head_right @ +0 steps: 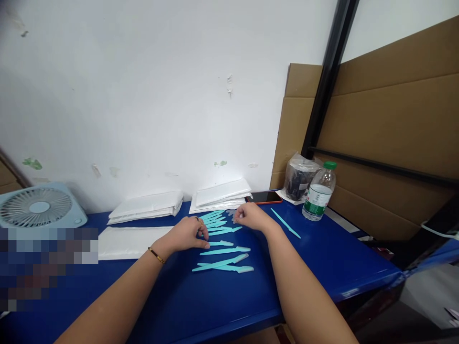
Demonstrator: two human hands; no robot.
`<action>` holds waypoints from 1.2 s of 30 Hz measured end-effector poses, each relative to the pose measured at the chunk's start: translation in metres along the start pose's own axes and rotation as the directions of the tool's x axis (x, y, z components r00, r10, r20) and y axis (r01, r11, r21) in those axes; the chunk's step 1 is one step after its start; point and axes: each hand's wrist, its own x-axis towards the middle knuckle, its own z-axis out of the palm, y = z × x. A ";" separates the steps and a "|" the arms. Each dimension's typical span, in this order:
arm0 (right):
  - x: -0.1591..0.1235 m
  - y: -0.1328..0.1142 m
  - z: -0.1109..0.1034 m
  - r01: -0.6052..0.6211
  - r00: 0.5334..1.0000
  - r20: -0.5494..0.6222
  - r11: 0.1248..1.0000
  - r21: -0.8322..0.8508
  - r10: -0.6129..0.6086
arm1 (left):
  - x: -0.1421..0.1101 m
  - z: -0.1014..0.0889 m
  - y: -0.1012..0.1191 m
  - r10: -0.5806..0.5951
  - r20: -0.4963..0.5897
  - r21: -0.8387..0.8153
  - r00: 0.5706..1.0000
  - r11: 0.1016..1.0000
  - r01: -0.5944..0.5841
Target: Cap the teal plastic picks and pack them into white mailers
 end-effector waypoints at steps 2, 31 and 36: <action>-0.003 -0.011 0.004 0.062 0.986 0.152 0.996 0.068 -0.072 | 0.000 0.003 0.005 -0.003 0.066 0.015 0.998 1.000 0.002; -0.010 0.000 -0.005 -0.129 0.899 0.436 0.971 0.201 0.029 | 0.004 0.008 0.007 -0.129 0.009 -0.043 0.992 0.991 0.129; -0.003 0.011 -0.009 -0.156 0.987 0.045 0.986 0.057 0.154 | 0.000 -0.003 0.004 -0.216 -0.131 -0.022 0.968 0.976 0.215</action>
